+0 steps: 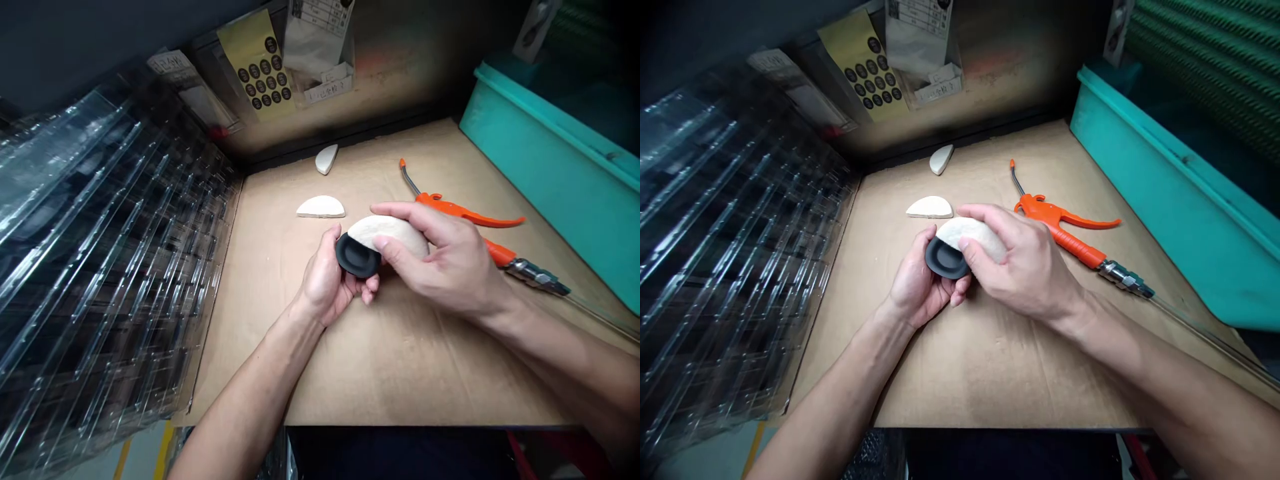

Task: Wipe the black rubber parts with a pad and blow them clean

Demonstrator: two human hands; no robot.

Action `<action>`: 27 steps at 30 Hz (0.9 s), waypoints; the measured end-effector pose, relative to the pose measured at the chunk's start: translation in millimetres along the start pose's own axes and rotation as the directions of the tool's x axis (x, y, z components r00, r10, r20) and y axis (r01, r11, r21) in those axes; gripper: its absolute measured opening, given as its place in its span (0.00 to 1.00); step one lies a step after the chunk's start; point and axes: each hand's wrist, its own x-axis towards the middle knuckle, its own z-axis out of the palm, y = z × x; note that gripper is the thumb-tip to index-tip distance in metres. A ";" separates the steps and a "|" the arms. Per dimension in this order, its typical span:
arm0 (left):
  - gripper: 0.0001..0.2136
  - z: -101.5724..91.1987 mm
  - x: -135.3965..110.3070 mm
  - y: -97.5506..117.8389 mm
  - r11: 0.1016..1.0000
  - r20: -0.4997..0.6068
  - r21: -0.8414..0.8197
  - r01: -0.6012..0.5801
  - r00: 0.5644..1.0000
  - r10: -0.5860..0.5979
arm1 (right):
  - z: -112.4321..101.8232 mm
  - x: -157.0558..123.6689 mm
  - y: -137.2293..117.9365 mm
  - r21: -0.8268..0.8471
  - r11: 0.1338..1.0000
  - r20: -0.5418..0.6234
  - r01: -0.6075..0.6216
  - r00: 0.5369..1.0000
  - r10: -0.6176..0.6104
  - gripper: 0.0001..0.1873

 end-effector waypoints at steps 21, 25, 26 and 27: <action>0.31 5.9 -2.1 -5.2 0.998 -0.057 -0.059 -0.006 0.998 0.003 | 2.8 -6.4 -5.9 0.079 0.978 0.133 0.193 0.970 -0.202 0.18; 0.31 7.0 -2.3 -5.4 1.000 -0.053 -0.009 -0.004 0.999 0.003 | 3.4 -5.2 -3.4 -0.142 0.981 0.054 0.136 0.990 -0.129 0.17; 0.30 7.3 -2.5 -5.3 1.000 -0.053 -0.008 -0.004 0.999 0.004 | 3.5 -4.7 -2.9 -0.120 0.983 0.059 0.140 0.989 -0.134 0.17; 0.30 7.6 -2.6 -5.1 1.000 -0.057 -0.016 -0.006 0.998 0.005 | 3.4 -4.3 -2.8 -0.059 0.986 0.072 0.156 0.986 -0.152 0.17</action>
